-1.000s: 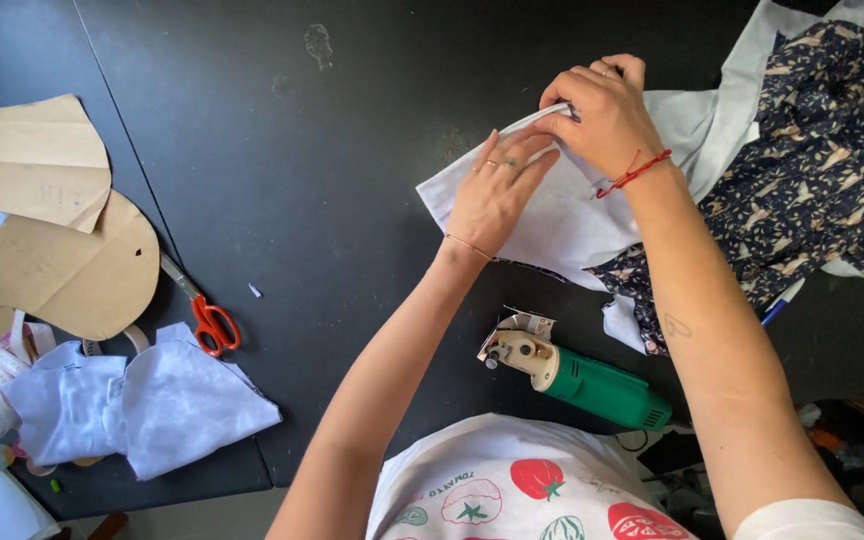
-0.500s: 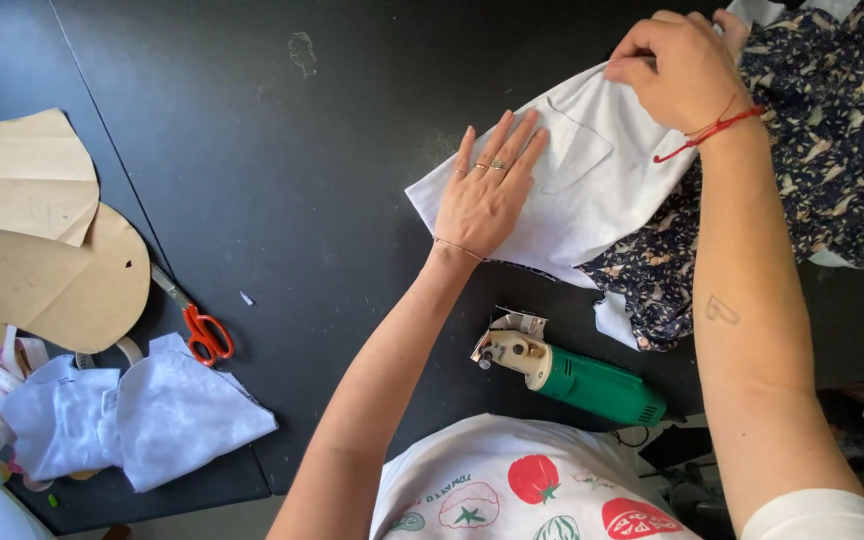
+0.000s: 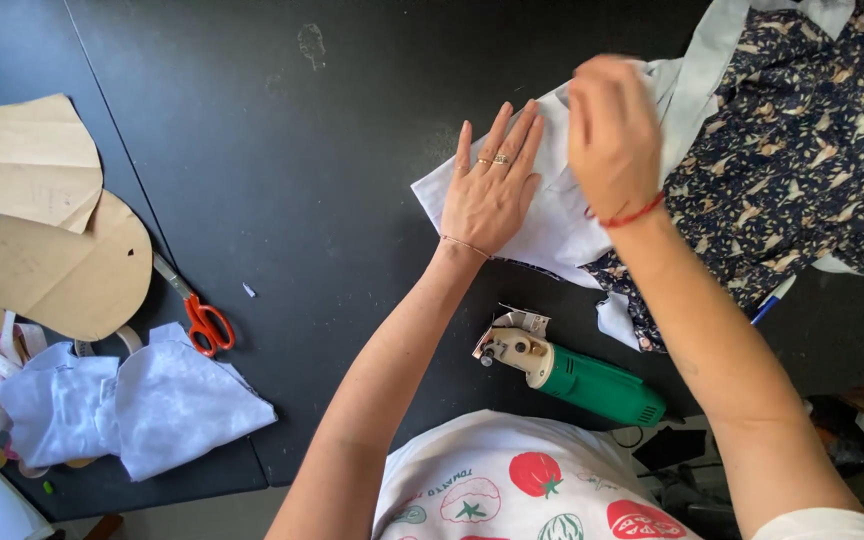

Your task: The person uses a green electric rotary cutter to cut white fabric on a black table. They then use red scissors to trim the fabric and a blue pen to trace a cardboard pattern onto the fabric.

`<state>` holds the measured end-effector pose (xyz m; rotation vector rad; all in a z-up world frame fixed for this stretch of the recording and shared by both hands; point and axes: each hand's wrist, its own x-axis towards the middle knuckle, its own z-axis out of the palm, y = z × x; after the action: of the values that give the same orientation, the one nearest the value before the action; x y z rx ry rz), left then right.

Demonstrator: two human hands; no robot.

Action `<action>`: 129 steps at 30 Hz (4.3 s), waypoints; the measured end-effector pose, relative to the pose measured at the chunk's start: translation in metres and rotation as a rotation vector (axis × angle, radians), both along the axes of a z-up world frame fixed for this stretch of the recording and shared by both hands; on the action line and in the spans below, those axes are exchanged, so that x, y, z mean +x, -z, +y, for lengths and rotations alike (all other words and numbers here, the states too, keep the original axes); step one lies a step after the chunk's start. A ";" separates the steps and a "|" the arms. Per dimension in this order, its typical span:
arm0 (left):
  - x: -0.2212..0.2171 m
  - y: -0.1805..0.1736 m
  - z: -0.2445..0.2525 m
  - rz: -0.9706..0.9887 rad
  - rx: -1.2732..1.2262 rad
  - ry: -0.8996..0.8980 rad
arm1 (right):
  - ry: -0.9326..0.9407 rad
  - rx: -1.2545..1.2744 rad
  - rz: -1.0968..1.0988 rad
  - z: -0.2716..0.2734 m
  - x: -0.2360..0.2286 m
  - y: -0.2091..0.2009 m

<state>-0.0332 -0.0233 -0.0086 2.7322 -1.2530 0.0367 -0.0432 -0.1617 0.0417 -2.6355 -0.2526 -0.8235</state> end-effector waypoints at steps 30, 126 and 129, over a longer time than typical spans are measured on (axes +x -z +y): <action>-0.065 0.021 0.091 0.190 -0.557 0.101 | 0.971 0.116 1.576 -0.130 -0.300 0.062; 0.009 -0.018 0.108 0.628 -0.803 -0.678 | 0.200 0.789 0.033 0.017 -0.051 0.031; -0.003 -0.005 0.110 0.627 -0.717 -0.717 | 0.316 0.980 0.163 0.025 -0.046 0.056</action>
<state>-0.0358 0.0863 -0.0033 2.1257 -0.0334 -0.2302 -0.0895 -0.1363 -0.0142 -1.7937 0.5049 -0.5892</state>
